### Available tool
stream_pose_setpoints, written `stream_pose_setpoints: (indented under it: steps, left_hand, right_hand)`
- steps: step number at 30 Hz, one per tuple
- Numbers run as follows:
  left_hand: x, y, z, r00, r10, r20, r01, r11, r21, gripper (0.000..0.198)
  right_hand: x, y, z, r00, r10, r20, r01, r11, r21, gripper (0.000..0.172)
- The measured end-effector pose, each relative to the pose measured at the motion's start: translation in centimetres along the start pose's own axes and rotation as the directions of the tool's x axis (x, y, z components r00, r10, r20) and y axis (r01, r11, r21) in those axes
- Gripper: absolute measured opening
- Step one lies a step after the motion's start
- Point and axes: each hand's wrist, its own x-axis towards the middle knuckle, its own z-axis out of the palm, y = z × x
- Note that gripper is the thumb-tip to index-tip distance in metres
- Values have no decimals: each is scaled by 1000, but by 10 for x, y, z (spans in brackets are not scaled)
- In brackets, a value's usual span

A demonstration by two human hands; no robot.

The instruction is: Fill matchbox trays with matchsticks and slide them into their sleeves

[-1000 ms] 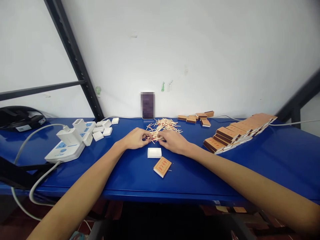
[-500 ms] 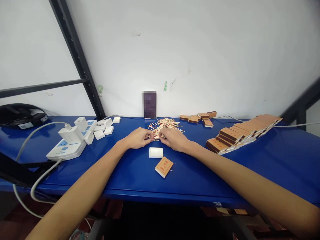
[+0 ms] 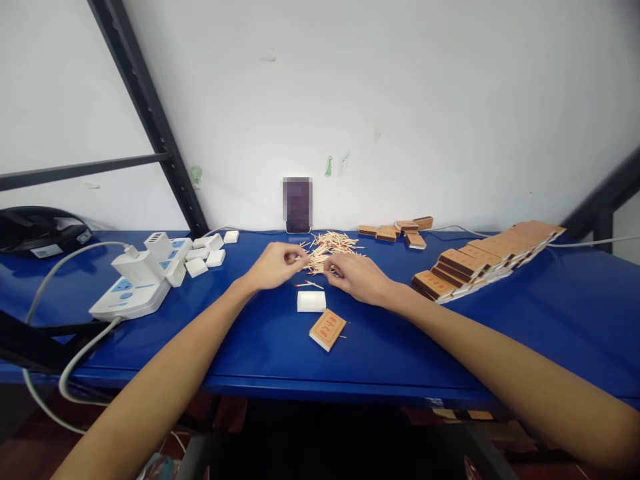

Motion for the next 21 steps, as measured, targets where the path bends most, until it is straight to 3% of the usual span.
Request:
stream_pose_setpoints:
  steps: [3, 6, 9, 11, 17, 21]
  left_hand:
    - [1, -6, -11, 995, -67, -67, 70, 997, 40, 29]
    - [-1, -11, -18, 988, -117, 103, 112, 992, 49, 26]
    - [-4, -10, -20, 946, -135, 295, 136, 991, 16, 29]
    - [-5, -8, -20, 922, -123, 367, 133, 991, -1, 30]
    - [-5, -5, -18, 910, -87, 405, 111, 993, -36, 28]
    - [-6, -2, -19, 913, -68, 403, 103, 992, -67, 37]
  right_hand:
    - [-3, -11, 1, 1000, -4, 3, 4, 999, 40, 12]
    - [0, -17, 7, 1000, 4, 8, -5, 997, 82, 14]
    - [3, -17, 11, 1000, 18, 6, -19, 989, 146, 16]
    - [3, -16, 13, 1000, 24, 3, -24, 984, 178, 16]
    - [0, -17, 12, 995, 93, 21, -95, 980, 173, 18]
    - [1, -18, 11, 991, 129, 22, -130, 981, 147, 22]
